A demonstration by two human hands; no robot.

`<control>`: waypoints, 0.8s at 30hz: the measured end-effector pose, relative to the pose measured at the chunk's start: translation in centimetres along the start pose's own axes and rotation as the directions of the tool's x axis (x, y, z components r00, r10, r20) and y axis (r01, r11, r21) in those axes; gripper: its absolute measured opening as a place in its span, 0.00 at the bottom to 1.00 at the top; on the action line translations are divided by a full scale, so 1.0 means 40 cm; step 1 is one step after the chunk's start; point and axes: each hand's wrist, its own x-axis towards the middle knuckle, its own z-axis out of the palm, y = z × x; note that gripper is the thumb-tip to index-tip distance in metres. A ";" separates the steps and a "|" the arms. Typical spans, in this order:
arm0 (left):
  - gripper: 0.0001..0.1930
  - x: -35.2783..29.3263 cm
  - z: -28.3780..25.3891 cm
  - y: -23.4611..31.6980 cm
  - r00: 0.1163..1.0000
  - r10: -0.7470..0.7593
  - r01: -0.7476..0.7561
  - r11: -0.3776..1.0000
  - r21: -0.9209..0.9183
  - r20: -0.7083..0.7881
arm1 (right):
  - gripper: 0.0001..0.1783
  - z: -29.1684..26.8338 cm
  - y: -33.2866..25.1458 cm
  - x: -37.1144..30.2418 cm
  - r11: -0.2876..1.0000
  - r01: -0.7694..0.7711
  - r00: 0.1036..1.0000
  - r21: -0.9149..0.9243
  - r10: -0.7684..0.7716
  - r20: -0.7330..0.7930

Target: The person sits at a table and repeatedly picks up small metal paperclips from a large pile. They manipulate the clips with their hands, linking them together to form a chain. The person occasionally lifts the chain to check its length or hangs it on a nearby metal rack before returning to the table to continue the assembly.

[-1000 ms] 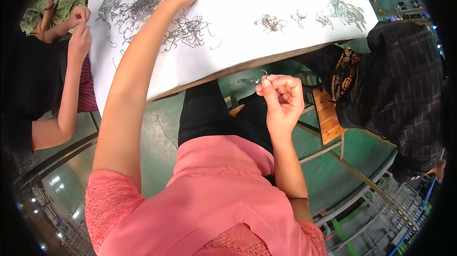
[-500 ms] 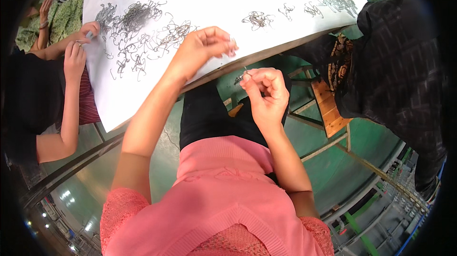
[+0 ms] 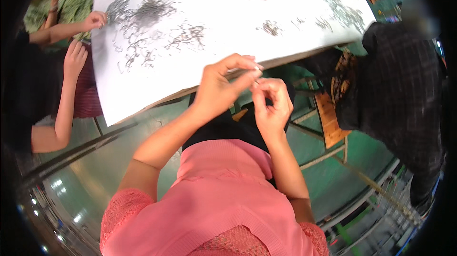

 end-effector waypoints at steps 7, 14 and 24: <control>0.05 -0.005 -0.046 -0.108 0.982 0.183 -0.186 0.981 0.055 0.045 | 0.07 -0.035 0.021 0.054 0.986 -0.149 0.989 -0.082 0.148 -0.012; 0.06 0.013 -0.079 -0.222 0.980 0.176 -0.184 0.980 0.076 0.095 | 0.03 0.192 0.039 0.311 0.976 0.080 0.884 -0.202 0.024 0.466; 0.05 0.026 -0.083 -0.251 0.953 0.278 -0.286 0.957 0.050 0.121 | 0.07 0.569 0.163 0.492 0.797 0.492 0.499 -0.351 0.073 0.863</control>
